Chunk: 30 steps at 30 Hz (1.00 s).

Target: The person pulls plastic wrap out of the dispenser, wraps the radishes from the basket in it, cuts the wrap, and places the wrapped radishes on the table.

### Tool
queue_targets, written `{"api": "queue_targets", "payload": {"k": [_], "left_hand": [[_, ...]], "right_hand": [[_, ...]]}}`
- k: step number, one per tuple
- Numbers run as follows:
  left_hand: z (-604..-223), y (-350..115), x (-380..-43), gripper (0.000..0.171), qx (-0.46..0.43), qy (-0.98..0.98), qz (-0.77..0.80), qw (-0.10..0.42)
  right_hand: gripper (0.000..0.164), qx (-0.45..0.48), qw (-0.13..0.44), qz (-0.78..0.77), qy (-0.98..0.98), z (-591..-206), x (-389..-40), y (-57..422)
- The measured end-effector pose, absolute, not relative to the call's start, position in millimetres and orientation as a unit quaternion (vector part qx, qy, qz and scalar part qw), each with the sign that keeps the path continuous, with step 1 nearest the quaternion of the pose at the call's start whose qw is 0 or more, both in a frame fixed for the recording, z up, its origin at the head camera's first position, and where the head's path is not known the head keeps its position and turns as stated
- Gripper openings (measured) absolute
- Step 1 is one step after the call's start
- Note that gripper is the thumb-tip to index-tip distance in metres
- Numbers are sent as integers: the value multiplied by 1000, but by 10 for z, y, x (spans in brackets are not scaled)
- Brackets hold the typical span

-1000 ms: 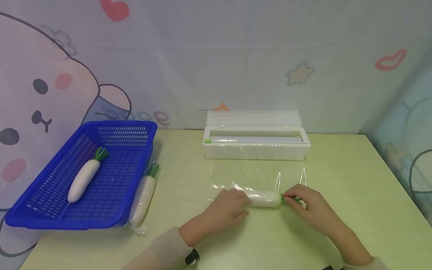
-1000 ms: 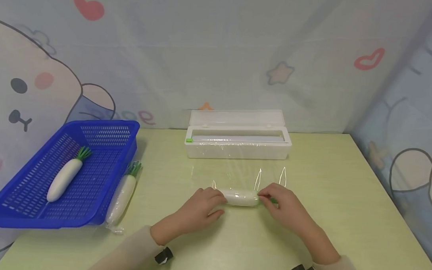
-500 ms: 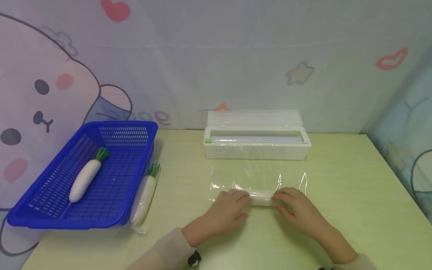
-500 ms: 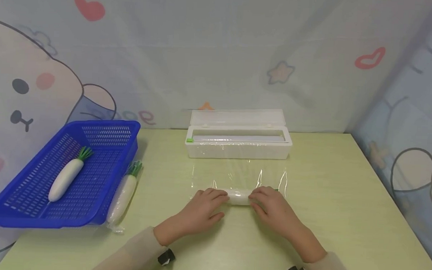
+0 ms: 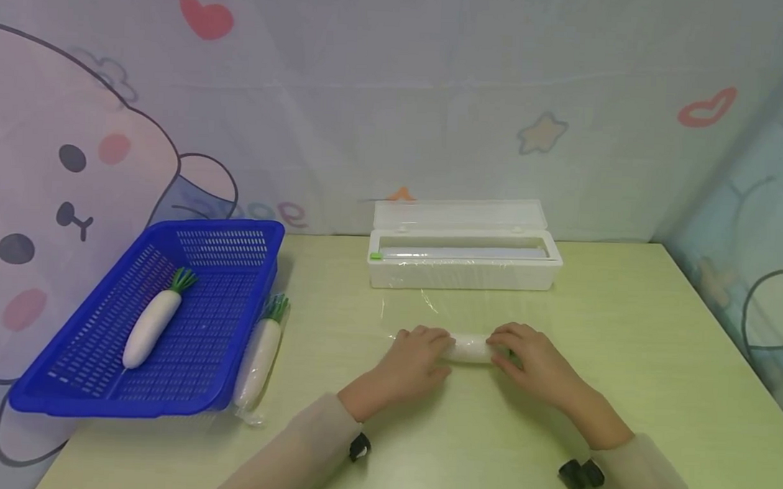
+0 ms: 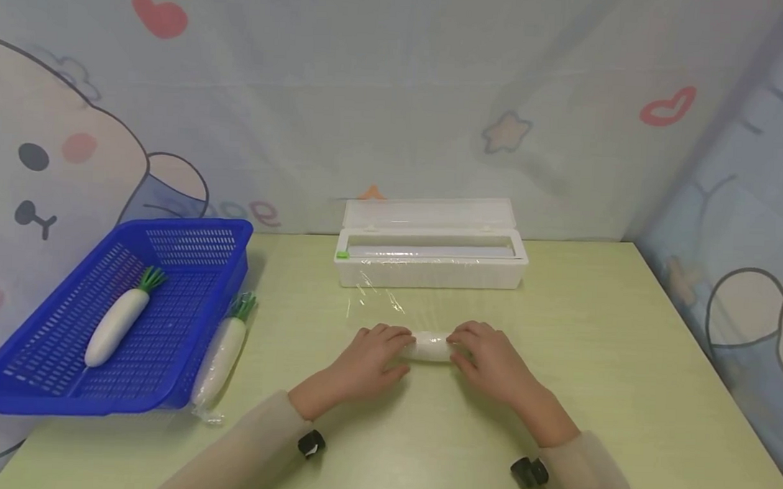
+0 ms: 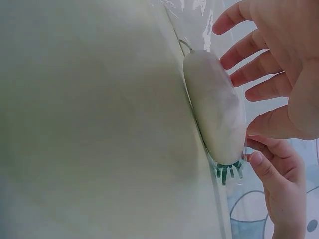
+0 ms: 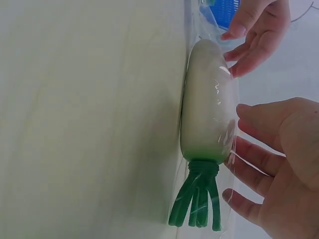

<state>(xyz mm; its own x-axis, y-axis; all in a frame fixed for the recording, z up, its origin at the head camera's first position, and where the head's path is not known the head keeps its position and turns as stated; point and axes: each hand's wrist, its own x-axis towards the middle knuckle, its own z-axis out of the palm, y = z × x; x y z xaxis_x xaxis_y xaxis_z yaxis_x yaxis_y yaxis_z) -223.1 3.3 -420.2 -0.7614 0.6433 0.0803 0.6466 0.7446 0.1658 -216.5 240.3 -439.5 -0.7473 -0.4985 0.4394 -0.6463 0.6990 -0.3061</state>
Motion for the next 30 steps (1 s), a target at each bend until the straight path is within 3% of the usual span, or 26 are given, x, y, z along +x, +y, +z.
{"api": "queue_targets", "payload": {"k": [13, 24, 30], "left_hand": [[-4246, 105, -2457, 42, -322, -942, -94, -12], [-4314, 180, -2641, 48, -285, -952, -102, -47], [-4342, 193, -2739, 49, -279, -955, -98, -37]], "right_hand": [[28, 294, 92, 241, -920, -4406, -2379, 2429], [42, 279, 64, 243, -927, -4443, -2527, 2423], [43, 279, 67, 242, -927, -4479, -2633, 2410]]}}
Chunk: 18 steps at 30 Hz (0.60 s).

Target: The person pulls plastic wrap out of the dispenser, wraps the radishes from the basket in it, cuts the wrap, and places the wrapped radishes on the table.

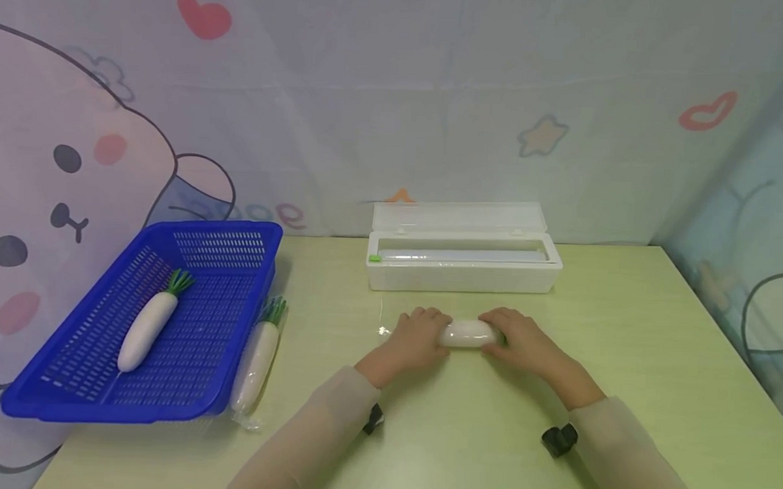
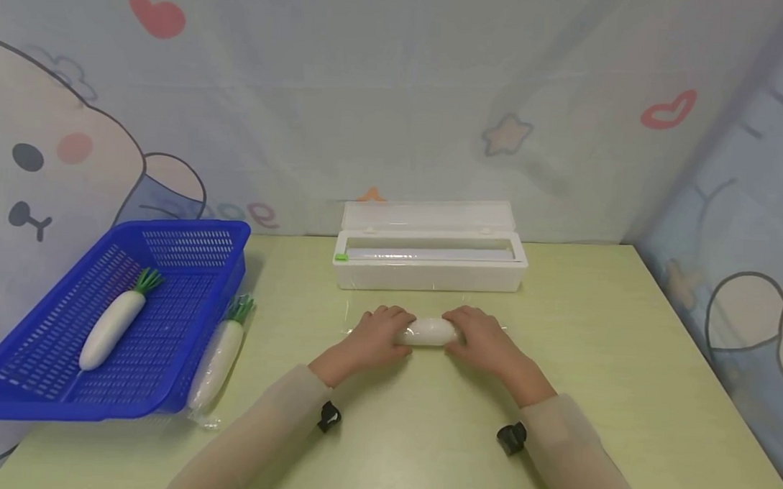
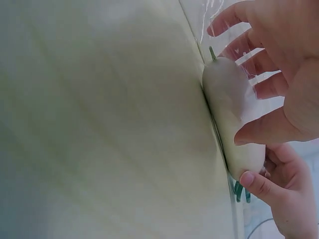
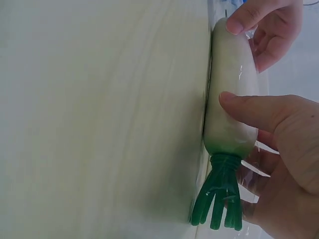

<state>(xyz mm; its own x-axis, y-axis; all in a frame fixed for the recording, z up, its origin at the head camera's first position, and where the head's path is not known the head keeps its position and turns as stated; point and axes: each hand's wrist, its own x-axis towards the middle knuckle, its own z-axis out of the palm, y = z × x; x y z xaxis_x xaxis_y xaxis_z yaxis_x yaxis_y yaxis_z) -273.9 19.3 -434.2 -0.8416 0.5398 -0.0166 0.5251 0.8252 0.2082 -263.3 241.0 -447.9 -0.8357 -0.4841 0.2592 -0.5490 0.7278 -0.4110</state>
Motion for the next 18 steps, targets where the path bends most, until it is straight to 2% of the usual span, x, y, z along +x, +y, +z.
{"api": "queue_targets", "payload": {"k": [18], "left_hand": [[-4373, 230, -2999, 45, 269, 957, 95, 56]], "right_hand": [[47, 297, 73, 219, -926, -4477, -2825, 2448]]}}
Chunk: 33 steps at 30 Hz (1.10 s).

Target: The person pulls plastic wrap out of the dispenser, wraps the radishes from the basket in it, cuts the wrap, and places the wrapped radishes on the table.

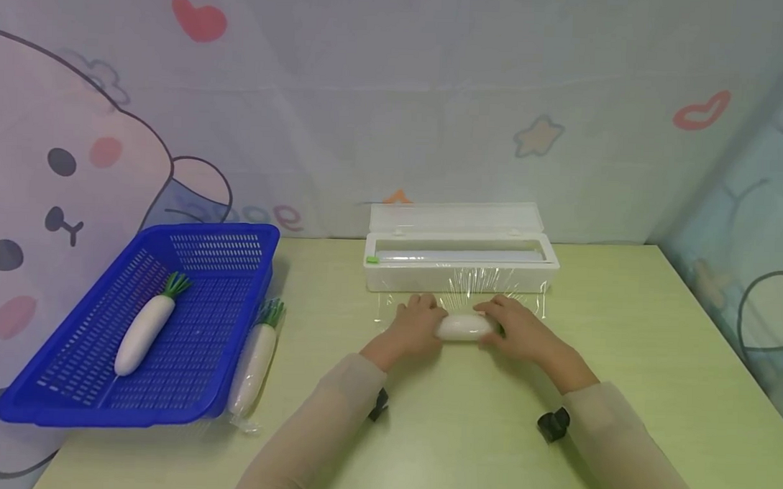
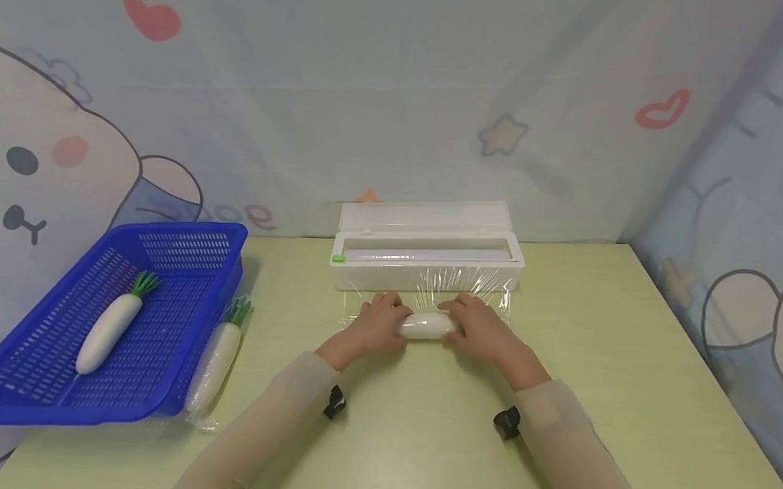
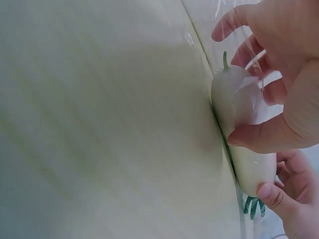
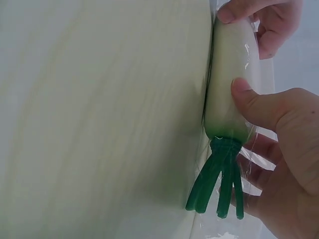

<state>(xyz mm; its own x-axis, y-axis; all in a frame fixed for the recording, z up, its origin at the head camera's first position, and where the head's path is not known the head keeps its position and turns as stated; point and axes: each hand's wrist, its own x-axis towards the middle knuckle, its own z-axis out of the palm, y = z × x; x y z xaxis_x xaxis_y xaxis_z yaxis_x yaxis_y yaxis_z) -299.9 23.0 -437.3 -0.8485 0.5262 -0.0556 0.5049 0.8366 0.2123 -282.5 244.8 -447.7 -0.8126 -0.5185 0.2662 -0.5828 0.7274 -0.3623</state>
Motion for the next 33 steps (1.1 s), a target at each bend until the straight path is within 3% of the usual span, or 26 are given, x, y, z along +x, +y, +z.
{"api": "queue_targets", "payload": {"k": [7, 14, 17, 28, 33], "left_hand": [[-4364, 204, -3083, 55, 264, 954, 121, 79], [-4356, 183, -3140, 29, 262, 950, 153, 77], [-4358, 181, -3148, 27, 267, 952, 134, 71], [-4303, 142, -3155, 35, 283, 949, 103, 89], [-4329, 119, -3197, 46, 276, 950, 119, 87]], "right_hand": [[34, 270, 70, 208, -938, -4422, -2869, 2425], [28, 254, 65, 183, -947, -4408, -2893, 2409], [29, 254, 71, 175, -949, -4404, -2897, 2399], [31, 275, 104, 162, -942, -4404, -2934, 2403], [36, 278, 105, 155, -942, -4408, -2972, 2390]]}}
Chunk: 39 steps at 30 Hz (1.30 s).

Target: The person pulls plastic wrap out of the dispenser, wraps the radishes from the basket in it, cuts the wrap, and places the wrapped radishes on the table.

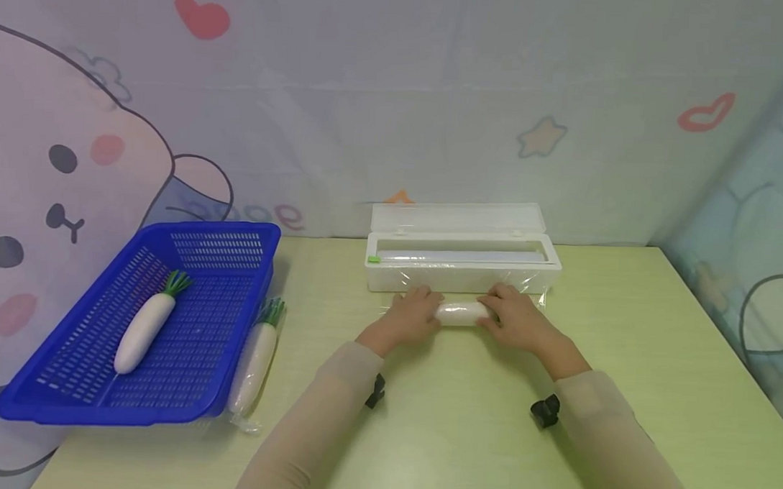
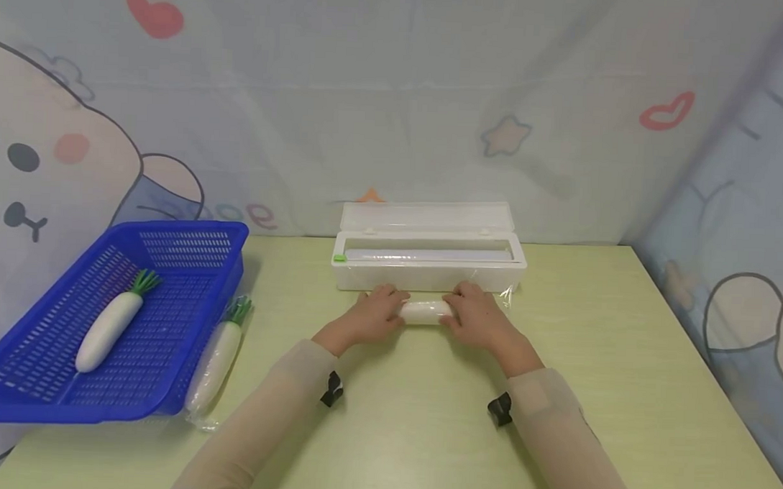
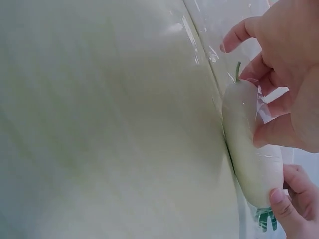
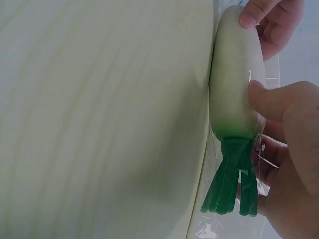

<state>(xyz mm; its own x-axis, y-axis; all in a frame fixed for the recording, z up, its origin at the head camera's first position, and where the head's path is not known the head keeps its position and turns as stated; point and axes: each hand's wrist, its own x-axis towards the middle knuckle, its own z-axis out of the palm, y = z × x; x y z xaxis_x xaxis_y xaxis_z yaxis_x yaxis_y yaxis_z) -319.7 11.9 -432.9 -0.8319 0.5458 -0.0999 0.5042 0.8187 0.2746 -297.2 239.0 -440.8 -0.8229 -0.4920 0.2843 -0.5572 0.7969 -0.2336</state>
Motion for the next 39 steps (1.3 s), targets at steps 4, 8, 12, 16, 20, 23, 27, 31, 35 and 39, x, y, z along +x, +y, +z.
{"api": "queue_targets", "payload": {"k": [4, 8, 12, 16, 20, 23, 27, 31, 35, 39], "left_hand": [[-4348, 114, -3239, 46, 263, 949, 156, 80], [-4352, 114, -3263, 38, 257, 949, 165, 72], [-4360, 117, -3285, 38, 254, 952, 159, 61], [-4368, 123, -3304, 43, 248, 957, 144, 42], [-4374, 126, -3313, 43, 251, 960, 124, 27], [-4386, 121, -3308, 39, 261, 957, 123, 14], [-4416, 97, -3294, 38, 269, 954, 128, -1], [-4414, 75, -3279, 44, 266, 954, 141, -6], [-4382, 57, -3259, 47, 256, 954, 157, -5], [-4339, 25, -3232, 46, 253, 953, 167, -11]], "right_hand": [[34, 260, 105, 156, -947, -4401, -3006, 2365], [30, 242, 100, 162, -951, -4395, -3037, 2349], [32, 240, 97, 172, -950, -4391, -3058, 2353], [37, 248, 109, 179, -946, -4396, -3090, 2357], [33, 256, 117, 167, -945, -4383, -3122, 2344], [32, 261, 116, 163, -944, -4377, -3136, 2338], [33, 255, 109, 164, -947, -4386, -3144, 2332], [35, 249, 103, 160, -950, -4373, -3130, 2340], [37, 249, 103, 151, -951, -4334, -3099, 2340], [38, 253, 109, 146, -950, -4271, -3079, 2314]]}}
